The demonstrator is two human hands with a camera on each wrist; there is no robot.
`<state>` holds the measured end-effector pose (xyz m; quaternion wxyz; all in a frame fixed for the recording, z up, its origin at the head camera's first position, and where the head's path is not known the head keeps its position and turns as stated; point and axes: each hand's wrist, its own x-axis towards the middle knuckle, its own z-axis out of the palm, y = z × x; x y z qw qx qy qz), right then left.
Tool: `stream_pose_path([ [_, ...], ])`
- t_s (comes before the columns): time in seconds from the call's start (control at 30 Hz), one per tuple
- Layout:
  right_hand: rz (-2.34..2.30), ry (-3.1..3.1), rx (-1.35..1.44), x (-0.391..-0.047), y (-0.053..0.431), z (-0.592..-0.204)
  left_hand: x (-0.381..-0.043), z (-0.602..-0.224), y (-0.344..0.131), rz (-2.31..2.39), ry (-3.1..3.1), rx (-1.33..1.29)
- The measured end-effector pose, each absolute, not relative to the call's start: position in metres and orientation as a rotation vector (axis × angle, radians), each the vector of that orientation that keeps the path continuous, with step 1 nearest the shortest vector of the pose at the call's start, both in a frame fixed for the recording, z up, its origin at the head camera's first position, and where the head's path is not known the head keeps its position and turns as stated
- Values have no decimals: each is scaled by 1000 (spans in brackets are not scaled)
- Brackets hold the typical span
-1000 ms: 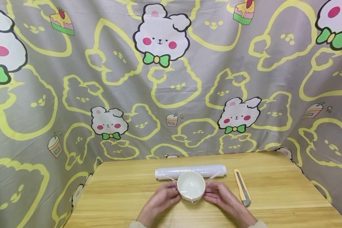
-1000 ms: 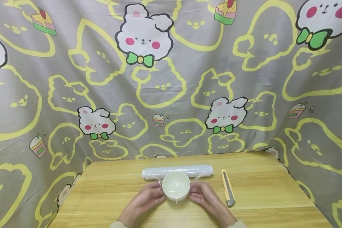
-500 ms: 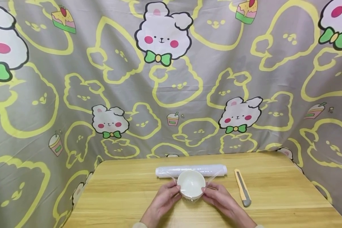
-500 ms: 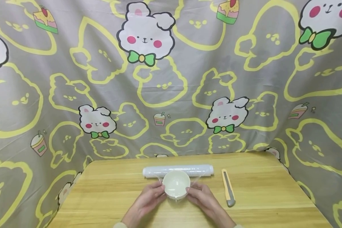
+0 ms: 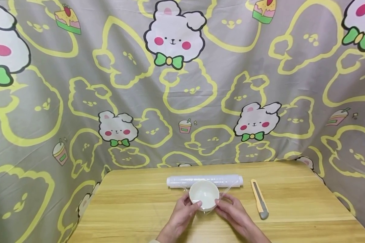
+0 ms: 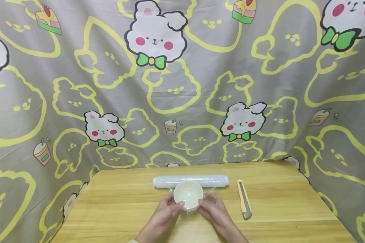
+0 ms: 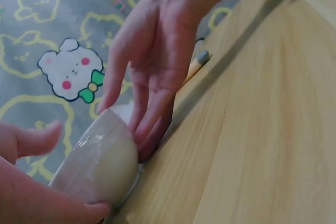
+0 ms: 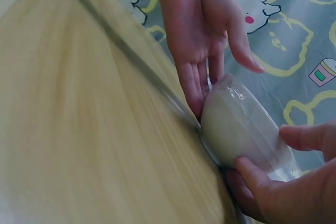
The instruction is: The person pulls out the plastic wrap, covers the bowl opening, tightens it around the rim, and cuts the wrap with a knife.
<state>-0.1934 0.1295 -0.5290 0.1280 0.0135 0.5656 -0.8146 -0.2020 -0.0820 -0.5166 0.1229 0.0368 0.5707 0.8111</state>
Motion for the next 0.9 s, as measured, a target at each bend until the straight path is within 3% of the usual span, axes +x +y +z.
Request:
stream_pose_path([
  [0.3, -2287, 1698, -20, -201, 143, -530, -195, -514, -65, 2418, 1744, -3],
  [0.6, -2294, 1826, 95, -212, 176, -521, -184, -516, -56, 2455, 1889, -38],
  [0.77, -2273, 2155, 115, -225, 183, -505, -185, -522, -51, 2433, 1981, -83],
  [0.9, -2105, 2565, -20, -241, 180, -495, -185, -527, -50, 2450, 1999, -93],
])
